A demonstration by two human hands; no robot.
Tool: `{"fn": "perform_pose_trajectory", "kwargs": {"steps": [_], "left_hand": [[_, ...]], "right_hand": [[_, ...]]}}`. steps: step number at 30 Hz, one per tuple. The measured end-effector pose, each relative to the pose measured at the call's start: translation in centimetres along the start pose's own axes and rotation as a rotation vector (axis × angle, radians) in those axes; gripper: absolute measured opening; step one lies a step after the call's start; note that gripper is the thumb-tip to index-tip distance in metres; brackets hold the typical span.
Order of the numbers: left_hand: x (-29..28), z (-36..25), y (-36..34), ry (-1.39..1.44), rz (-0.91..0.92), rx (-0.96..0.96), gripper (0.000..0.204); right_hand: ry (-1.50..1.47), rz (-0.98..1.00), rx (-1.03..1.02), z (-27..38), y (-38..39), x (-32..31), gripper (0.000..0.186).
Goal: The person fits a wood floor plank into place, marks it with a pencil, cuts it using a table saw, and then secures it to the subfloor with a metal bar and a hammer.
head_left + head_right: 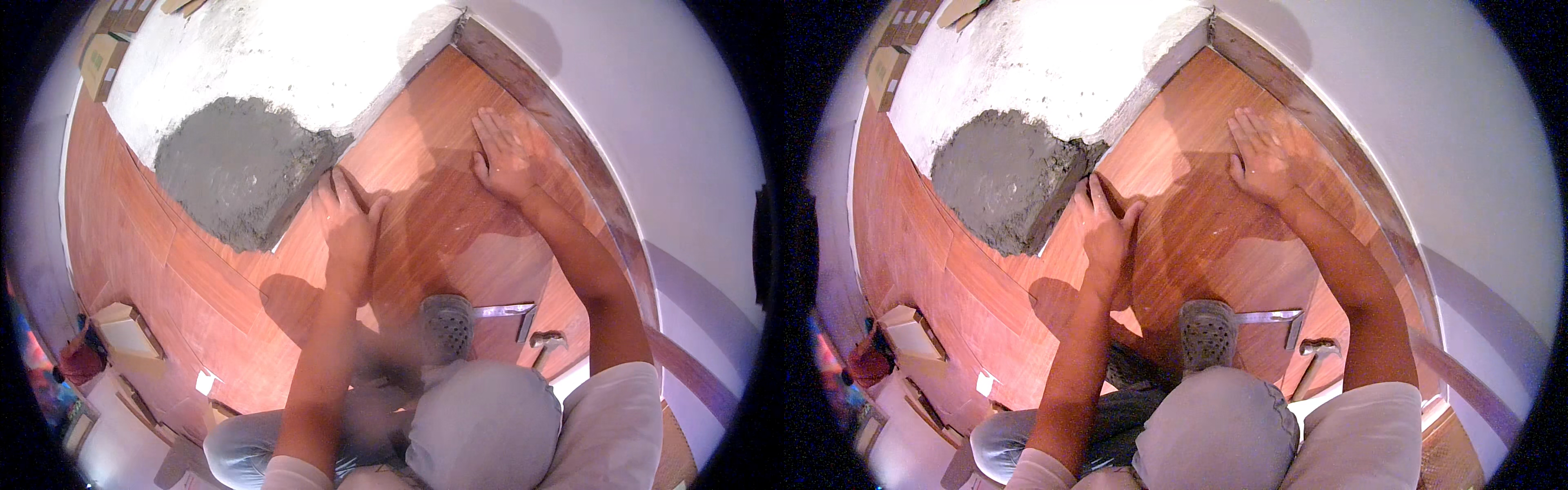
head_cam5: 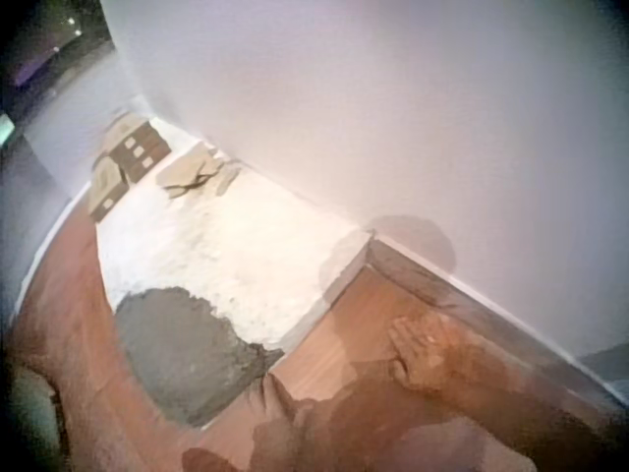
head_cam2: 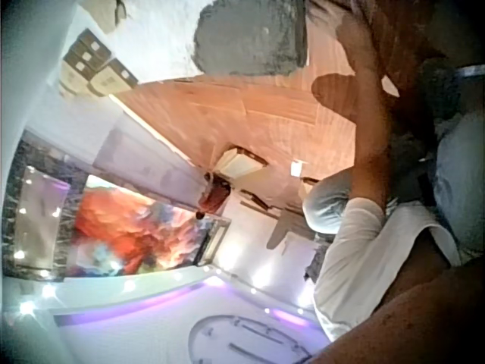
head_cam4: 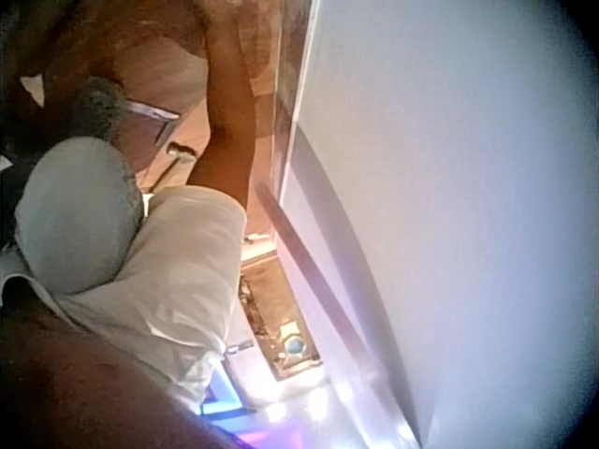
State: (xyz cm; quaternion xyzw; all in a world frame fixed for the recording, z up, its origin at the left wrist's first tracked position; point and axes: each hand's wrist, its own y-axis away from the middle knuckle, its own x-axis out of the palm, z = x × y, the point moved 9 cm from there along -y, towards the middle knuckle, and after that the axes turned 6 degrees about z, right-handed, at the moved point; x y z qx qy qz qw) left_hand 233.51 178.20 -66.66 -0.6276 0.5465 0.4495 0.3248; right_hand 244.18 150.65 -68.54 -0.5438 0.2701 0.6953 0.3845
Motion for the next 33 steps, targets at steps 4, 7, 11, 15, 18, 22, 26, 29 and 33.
{"fn": "perform_pose_trajectory", "kwargs": {"steps": [4,7,11,15,18,22,26,29,33], "left_hand": [[0.3,0.1,-0.6,-0.045,0.056,-0.056,0.104],[-0.1,-0.1,0.5,-0.179,-0.053,-0.040,0.109],[-0.1,0.1,0.8,-0.159,-0.018,-0.046,0.111],[-0.6,-0.5,0.7,-0.089,0.040,0.000,0.114],[-0.2,-0.5,0.9,-0.101,0.066,0.026,0.118],[0.3,-0.3,0.5,-0.130,0.157,-0.051,0.123],[0.3,0.3,0.2,-0.153,0.142,-0.061,0.126],[0.6,0.9,0.4,-0.171,0.086,-0.054,0.133],[0.6,0.9,0.2,-0.139,0.063,-0.040,0.133]], "right_hand": [[-0.027,-0.036,-0.002,-0.7,0.3,0.6,0.064],[-0.023,-0.021,0.016,-0.5,0.1,0.8,0.064],[0.081,-0.047,0.002,0.2,0.3,-0.2,0.066],[0.071,-0.080,-0.024,0.4,0.4,-0.8,0.064],[-0.017,-0.119,-0.049,-0.2,0.4,-0.1,0.062],[0.066,-0.087,-0.038,-0.1,0.6,0.3,0.061],[0.078,-0.047,-0.043,0.3,0.2,-0.1,0.062],[0.086,-0.071,-0.043,0.4,0.3,-0.1,0.062],[0.057,-0.080,-0.041,-0.1,0.3,0.5,0.058]]}}
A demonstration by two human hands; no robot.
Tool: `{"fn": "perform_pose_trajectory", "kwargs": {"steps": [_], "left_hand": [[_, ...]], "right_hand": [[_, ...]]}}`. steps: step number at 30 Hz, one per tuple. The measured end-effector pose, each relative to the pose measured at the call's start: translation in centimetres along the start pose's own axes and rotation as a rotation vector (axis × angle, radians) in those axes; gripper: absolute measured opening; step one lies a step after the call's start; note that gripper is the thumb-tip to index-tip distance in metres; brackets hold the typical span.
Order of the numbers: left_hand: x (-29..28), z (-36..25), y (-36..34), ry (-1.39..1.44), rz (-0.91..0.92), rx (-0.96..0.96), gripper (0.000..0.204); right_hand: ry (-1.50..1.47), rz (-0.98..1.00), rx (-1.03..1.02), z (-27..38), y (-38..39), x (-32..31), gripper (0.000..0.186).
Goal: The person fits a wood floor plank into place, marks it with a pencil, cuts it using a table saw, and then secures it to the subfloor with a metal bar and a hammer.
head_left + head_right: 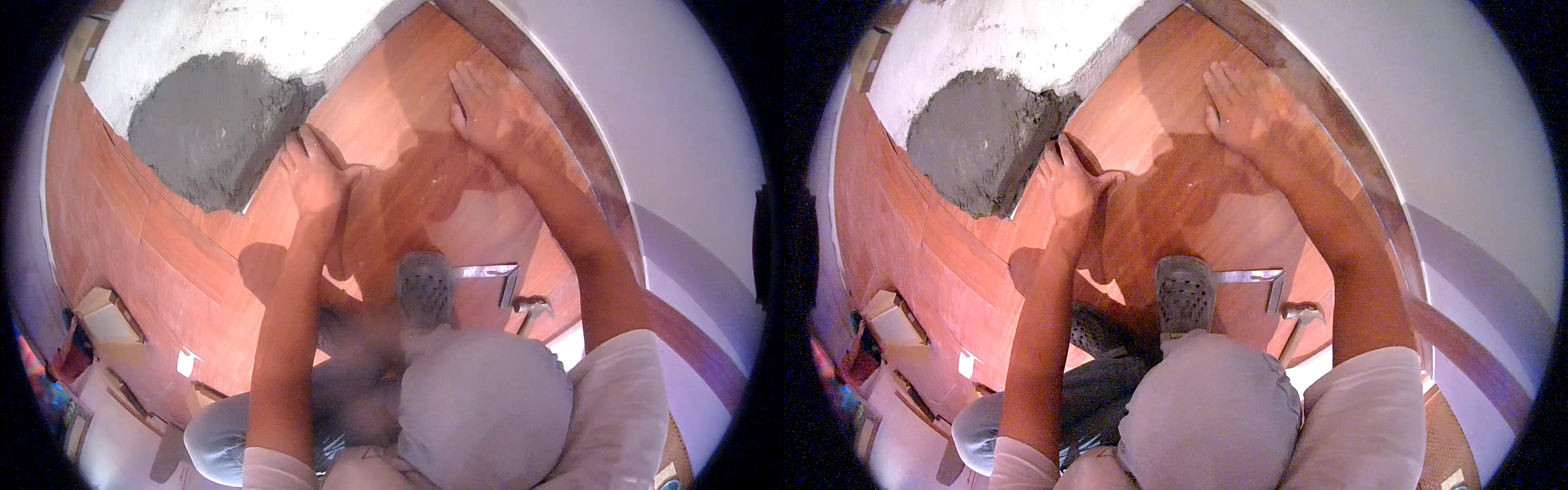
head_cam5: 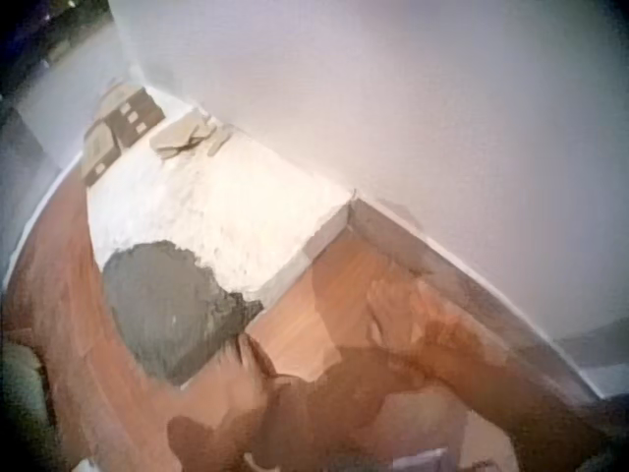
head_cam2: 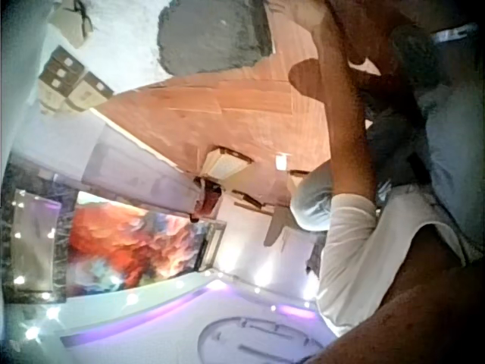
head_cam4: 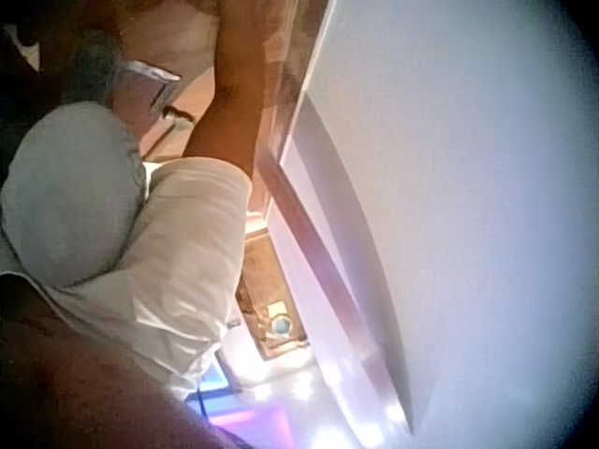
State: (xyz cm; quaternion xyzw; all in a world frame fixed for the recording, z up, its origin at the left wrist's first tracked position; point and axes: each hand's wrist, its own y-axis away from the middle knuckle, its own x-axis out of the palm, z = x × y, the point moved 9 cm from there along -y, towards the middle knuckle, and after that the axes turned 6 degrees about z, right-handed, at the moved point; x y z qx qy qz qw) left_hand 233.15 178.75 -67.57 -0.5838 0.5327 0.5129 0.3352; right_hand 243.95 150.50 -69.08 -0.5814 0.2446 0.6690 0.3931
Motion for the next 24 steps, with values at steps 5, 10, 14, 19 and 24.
{"fn": "perform_pose_trajectory", "kwargs": {"steps": [5,10,14,19,24], "left_hand": [[-0.9,-1.0,0.4,-0.044,0.019,-0.002,0.120],[-0.1,-0.4,0.6,-0.032,-0.006,0.014,0.126],[0.0,-0.2,1.8,0.050,-0.012,0.114,0.108],[2.8,3.5,5.9,0.128,0.070,0.402,0.079],[2.7,4.1,8.1,0.114,0.139,0.479,0.072]], "right_hand": [[0.019,0.004,-0.024,0.3,0.1,-0.6,0.055],[-0.088,-0.034,-0.129,0.4,0.4,0.0,0.052],[-0.079,0.010,-0.096,0.8,0.3,-0.1,0.053],[-0.056,0.025,-0.083,0.7,-0.1,-0.2,0.051],[-0.136,-0.024,-0.057,0.5,-0.3,-1.0,0.050]]}}
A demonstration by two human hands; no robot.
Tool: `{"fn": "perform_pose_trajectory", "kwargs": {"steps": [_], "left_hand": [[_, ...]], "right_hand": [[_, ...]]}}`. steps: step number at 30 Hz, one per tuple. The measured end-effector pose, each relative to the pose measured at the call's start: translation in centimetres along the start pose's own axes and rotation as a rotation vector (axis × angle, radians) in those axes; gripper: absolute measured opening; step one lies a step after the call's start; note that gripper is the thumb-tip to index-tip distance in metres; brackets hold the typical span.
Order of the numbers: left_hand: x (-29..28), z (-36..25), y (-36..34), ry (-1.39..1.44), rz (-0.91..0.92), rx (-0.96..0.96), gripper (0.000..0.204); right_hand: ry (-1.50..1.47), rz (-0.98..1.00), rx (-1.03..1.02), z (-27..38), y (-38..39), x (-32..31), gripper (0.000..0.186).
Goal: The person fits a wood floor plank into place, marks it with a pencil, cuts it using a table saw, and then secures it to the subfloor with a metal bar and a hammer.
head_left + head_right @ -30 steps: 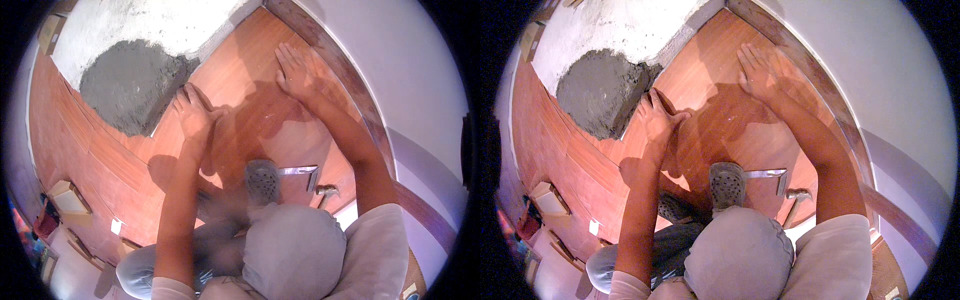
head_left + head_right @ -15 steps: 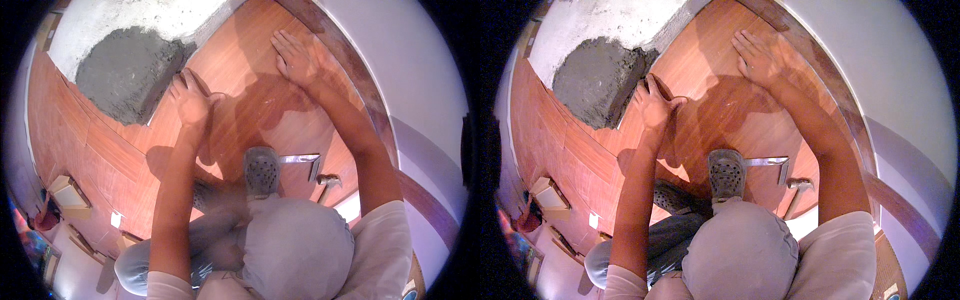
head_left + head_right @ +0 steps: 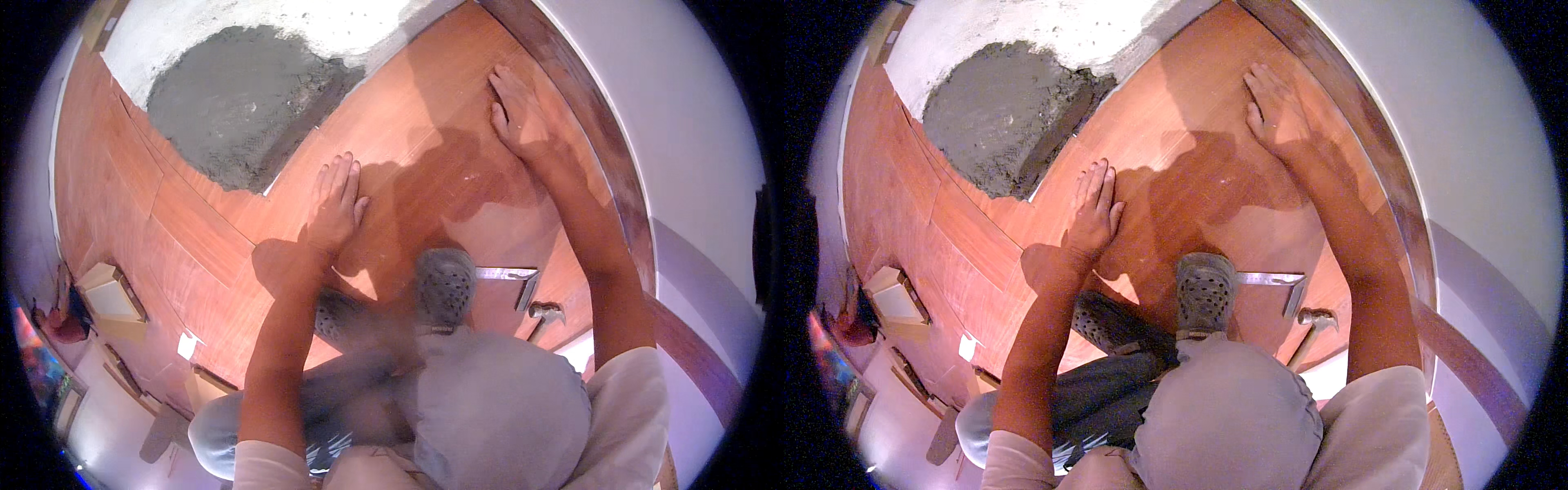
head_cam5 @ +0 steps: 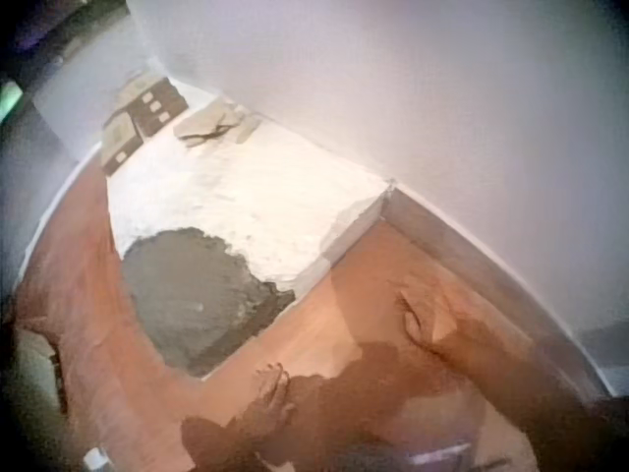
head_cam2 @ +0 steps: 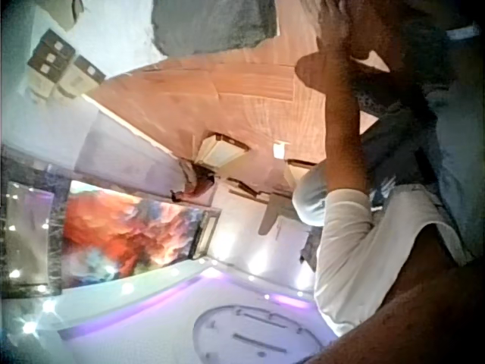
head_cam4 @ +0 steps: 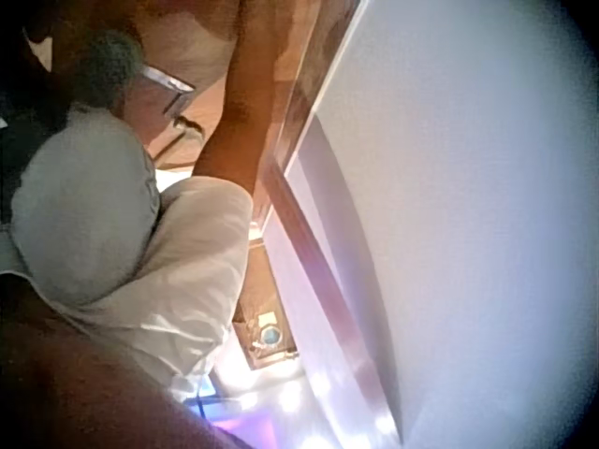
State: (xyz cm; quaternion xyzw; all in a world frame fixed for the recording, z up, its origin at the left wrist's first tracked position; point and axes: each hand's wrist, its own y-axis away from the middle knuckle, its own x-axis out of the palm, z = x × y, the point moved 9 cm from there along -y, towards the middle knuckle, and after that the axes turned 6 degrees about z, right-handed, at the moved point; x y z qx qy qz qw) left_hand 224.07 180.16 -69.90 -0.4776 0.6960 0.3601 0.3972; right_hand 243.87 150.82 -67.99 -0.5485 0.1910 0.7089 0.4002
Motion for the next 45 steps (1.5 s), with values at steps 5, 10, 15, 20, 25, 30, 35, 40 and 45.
{"fn": "perform_pose_trajectory", "kwargs": {"steps": [5,10,15,20,25,30,35,40,45], "left_hand": [[0.2,-0.3,0.1,-0.086,0.075,0.084,0.065],[0.2,-2.2,-0.5,-0.151,0.110,0.123,0.059],[-0.3,-3.2,-0.7,-0.184,0.147,0.179,0.058],[-0.7,-2.6,-0.4,-0.158,0.119,0.162,0.056],[-1.7,-3.8,-2.2,-0.259,0.229,0.168,0.053],[-4.1,-5.3,-3.1,0.001,0.246,-0.127,0.052],[-0.6,-6.9,-0.8,-0.557,0.185,0.344,0.053],[0.7,-4.7,0.2,-0.483,0.198,0.492,0.056],[-0.9,-2.9,-1.4,-0.208,0.443,0.344,0.056]], "right_hand": [[0.058,0.233,0.061,1.0,-0.7,-0.8,0.049],[0.041,0.043,-0.006,0.0,0.8,0.9,0.045],[-0.002,-0.102,0.005,0.6,1.1,0.4,0.047],[-0.027,-0.124,-0.018,1.1,0.4,0.6,0.049],[-0.029,-0.116,0.088,-0.8,2.2,0.1,0.040],[-0.102,-0.154,0.081,2.2,-1.2,2.5,0.042],[-0.049,-0.182,0.173,2.5,2.4,1.2,0.044],[-0.062,-0.225,0.234,2.3,3.8,0.9,0.047],[-0.136,-0.243,0.243,1.8,0.1,1.6,0.051]]}}
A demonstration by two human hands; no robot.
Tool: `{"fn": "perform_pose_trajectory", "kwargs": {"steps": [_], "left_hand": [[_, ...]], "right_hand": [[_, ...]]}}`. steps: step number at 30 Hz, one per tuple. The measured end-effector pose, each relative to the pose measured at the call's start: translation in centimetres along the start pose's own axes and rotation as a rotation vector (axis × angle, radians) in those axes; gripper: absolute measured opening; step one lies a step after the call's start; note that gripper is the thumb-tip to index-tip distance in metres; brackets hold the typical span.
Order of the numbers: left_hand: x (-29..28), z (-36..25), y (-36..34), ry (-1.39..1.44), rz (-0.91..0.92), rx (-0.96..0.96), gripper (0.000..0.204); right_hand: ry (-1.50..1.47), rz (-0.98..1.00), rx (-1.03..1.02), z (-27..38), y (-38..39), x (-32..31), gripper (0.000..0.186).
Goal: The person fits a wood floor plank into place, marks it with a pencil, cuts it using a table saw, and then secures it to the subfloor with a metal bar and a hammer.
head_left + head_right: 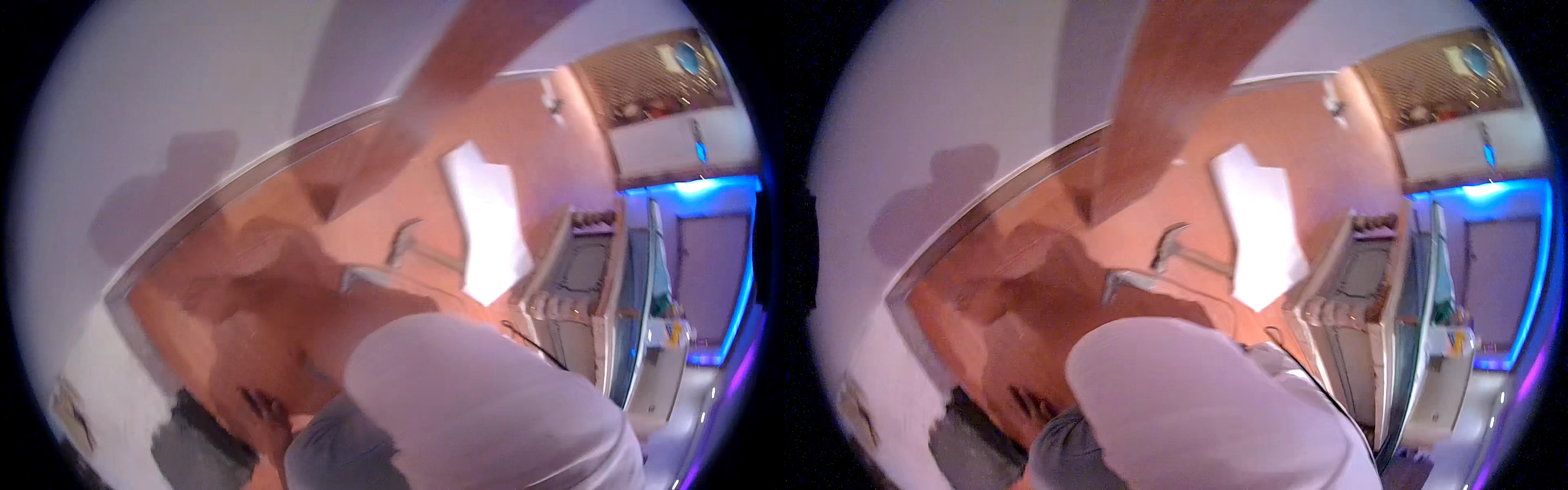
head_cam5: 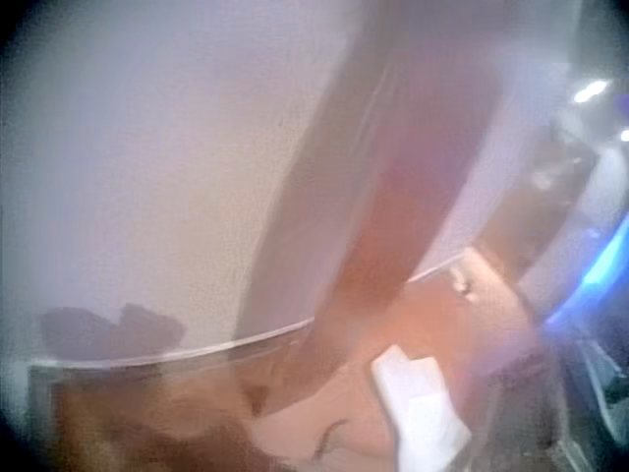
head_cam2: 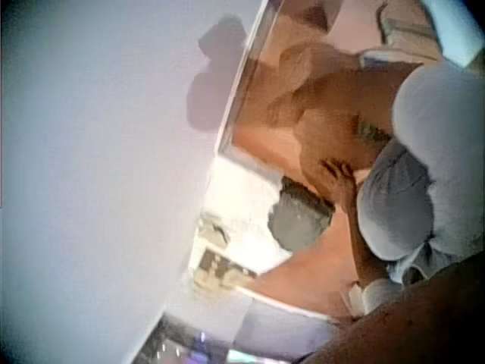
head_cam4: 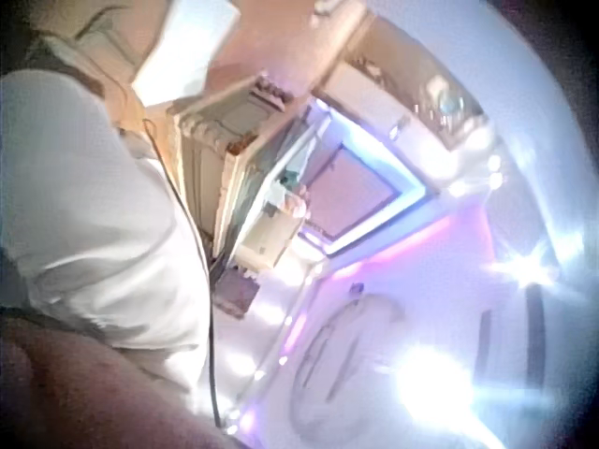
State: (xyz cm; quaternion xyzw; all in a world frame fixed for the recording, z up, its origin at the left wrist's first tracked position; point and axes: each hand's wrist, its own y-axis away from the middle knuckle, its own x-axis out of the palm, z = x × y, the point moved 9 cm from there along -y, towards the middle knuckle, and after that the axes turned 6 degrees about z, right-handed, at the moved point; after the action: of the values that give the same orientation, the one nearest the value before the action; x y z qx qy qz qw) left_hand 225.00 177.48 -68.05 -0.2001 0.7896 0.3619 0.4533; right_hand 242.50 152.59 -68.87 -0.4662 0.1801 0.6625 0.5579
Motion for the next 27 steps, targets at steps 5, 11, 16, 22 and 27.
{"fn": "perform_pose_trajectory", "kwargs": {"steps": [5,11,16,22,27], "left_hand": [[-2.9,-0.7,2.5,-0.139,0.178,0.334,0.056],[-2.0,4.3,15.6,0.044,0.176,0.032,0.057],[5.3,4.9,19.0,-0.020,-0.137,-0.048,0.061],[6.2,0.7,15.8,-0.085,-0.200,-0.121,0.057],[10.1,2.7,16.7,-0.006,-0.212,-0.131,0.057]], "right_hand": [[0.014,0.064,0.092,-2.0,1.2,0.3,0.055],[0.109,0.268,0.061,-2.0,1.1,1.4,0.060],[0.282,0.219,-0.075,-1.3,1.2,-0.8,0.066],[-0.113,0.472,0.395,7.9,8.9,-3.1,0.055],[-0.846,0.829,0.671,18.2,24.7,-6.9,0.038]]}}
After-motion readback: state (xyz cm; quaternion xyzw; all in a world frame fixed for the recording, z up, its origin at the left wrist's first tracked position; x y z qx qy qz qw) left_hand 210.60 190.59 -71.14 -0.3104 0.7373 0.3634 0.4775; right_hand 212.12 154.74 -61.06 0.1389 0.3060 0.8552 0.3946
